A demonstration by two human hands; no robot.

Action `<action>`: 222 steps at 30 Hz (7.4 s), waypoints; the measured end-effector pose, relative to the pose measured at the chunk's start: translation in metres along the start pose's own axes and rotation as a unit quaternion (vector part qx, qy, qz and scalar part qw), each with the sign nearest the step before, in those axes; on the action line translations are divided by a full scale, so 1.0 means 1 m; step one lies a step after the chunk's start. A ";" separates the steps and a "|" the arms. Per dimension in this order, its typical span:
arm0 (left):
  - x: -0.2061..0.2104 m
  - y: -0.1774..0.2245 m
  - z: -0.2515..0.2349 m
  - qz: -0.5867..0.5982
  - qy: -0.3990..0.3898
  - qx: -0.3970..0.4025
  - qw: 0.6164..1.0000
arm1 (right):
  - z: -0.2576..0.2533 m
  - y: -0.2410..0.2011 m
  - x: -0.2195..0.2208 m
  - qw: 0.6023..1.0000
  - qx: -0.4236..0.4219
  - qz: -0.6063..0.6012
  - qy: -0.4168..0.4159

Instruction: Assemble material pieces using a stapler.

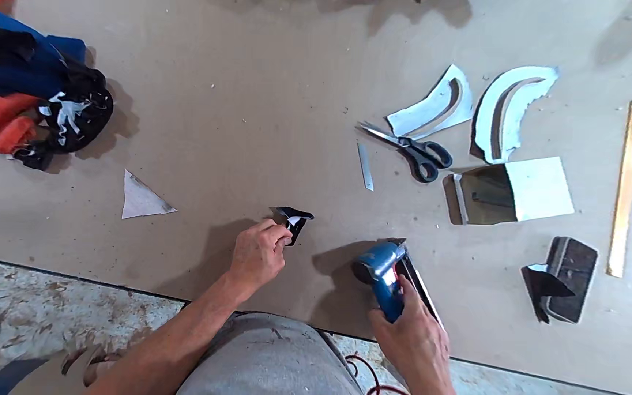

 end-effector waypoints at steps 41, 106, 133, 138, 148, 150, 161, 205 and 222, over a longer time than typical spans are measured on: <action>0.001 0.059 -0.002 0.312 -0.057 -0.013 0.948 | -0.031 -0.064 -0.054 0.951 -0.117 -0.287 -0.002; 0.008 -0.010 0.009 -0.008 0.031 0.069 0.997 | -0.012 -0.126 -0.018 0.980 -0.140 -0.042 -0.133; 0.013 0.002 0.029 -0.099 0.054 0.135 0.984 | 0.040 -0.072 -0.021 0.981 -0.055 -0.142 -0.123; 0.011 0.003 0.022 -0.099 0.053 0.099 0.989 | 0.038 -0.079 -0.022 0.982 -0.069 -0.134 -0.118; 0.005 -0.001 0.001 -0.057 -0.006 0.103 0.993 | 0.029 -0.093 -0.022 0.985 -0.070 -0.135 -0.080; 0.005 0.000 0.000 -0.051 -0.012 0.109 0.993 | 0.027 -0.098 -0.020 0.986 -0.064 -0.128 -0.086; 0.004 -0.001 -0.004 -0.023 -0.008 0.124 0.992 | 0.018 -0.109 -0.018 0.990 -0.044 -0.103 -0.087; -0.111 0.225 0.052 0.078 0.031 0.342 0.936 | 0.053 -0.132 -0.188 0.815 -0.474 -0.224 0.247; -0.091 0.149 0.025 0.286 -0.020 0.064 0.956 | 0.028 -0.175 -0.138 0.765 -0.436 -0.273 0.387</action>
Point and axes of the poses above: each hand's wrist, its own z-axis away from the middle knuckle, its own x-axis out of the palm, y = z × x, the point moved 10 cm from there along -z, towards the middle knuckle, and after that the axes turned 10 degrees about z, right-handed, at the moved point
